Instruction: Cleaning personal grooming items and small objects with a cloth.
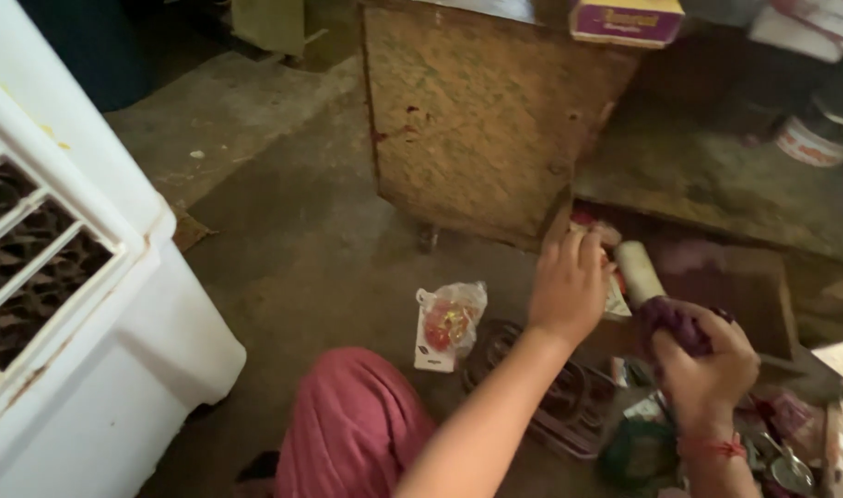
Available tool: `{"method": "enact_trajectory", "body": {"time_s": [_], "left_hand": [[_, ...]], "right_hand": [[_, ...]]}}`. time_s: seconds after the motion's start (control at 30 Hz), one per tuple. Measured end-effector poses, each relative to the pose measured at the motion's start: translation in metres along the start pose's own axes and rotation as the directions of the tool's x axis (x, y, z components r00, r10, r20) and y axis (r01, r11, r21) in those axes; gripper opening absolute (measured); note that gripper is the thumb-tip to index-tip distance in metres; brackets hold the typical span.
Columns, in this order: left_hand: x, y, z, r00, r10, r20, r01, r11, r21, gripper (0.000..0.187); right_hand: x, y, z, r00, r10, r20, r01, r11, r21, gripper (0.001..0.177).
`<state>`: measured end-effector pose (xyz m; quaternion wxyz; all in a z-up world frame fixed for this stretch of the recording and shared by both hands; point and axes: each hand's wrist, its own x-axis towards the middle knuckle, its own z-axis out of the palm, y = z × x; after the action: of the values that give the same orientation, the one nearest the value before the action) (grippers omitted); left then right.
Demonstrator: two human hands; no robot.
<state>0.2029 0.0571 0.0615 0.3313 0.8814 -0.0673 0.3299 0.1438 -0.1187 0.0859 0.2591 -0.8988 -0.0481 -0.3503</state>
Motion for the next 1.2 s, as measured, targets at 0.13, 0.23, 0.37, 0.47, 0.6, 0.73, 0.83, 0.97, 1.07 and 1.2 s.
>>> {"method": "enact_trajectory", "body": {"time_s": [0.13,0.23,0.37,0.47,0.6,0.73,0.83,0.97,1.07,1.2], "left_hand": [[-0.042,0.016,-0.019,0.989,0.050,0.139,-0.054,0.998,0.021,0.064],[-0.073,0.038,-0.038,0.979,0.154,0.135,-0.165,0.984,0.069,0.080],[-0.111,0.065,-0.031,0.954,0.128,0.271,-0.116,0.991,-0.060,0.092],[-0.130,0.085,-0.025,0.918,0.130,0.375,-0.090,0.988,-0.122,0.096],[-0.149,0.105,-0.012,0.854,0.175,0.489,-0.110,0.981,-0.159,0.093],[-0.167,0.119,0.013,0.819,0.206,0.536,-0.150,0.978,-0.148,0.094],[-0.177,0.128,0.029,0.833,0.198,0.517,-0.105,0.974,-0.202,0.088],[-0.183,0.139,0.043,0.822,0.188,0.537,-0.099,0.976,-0.192,0.085],[-0.183,0.148,0.054,0.817,0.183,0.547,-0.084,0.976,-0.201,0.083],[-0.187,0.157,0.085,0.801,0.147,0.581,-0.050,0.983,-0.179,0.083]], "right_hand": [[-0.012,0.021,-0.013,0.980,0.153,0.127,-0.198,0.796,0.572,0.029],[-0.033,0.028,-0.020,0.921,0.245,0.303,-0.388,0.512,0.766,0.038],[-0.066,0.038,-0.030,0.893,0.260,0.367,-0.450,0.513,0.731,0.037],[-0.085,0.049,-0.048,0.893,0.243,0.378,-0.449,0.521,0.726,0.037],[-0.119,0.086,-0.070,0.892,0.294,0.342,-0.451,0.597,0.664,0.037],[-0.152,0.140,-0.083,0.874,0.372,0.313,-0.486,0.640,0.595,0.036],[-0.163,0.170,-0.094,0.865,0.419,0.276,-0.500,0.672,0.547,0.036],[-0.155,0.192,-0.110,0.846,0.477,0.237,-0.521,0.649,0.555,0.035],[-0.147,0.234,-0.110,0.803,0.566,0.187,-0.556,0.600,0.575,0.029],[-0.145,0.290,-0.105,0.719,0.689,0.089,-0.556,0.494,0.668,0.014]]}}
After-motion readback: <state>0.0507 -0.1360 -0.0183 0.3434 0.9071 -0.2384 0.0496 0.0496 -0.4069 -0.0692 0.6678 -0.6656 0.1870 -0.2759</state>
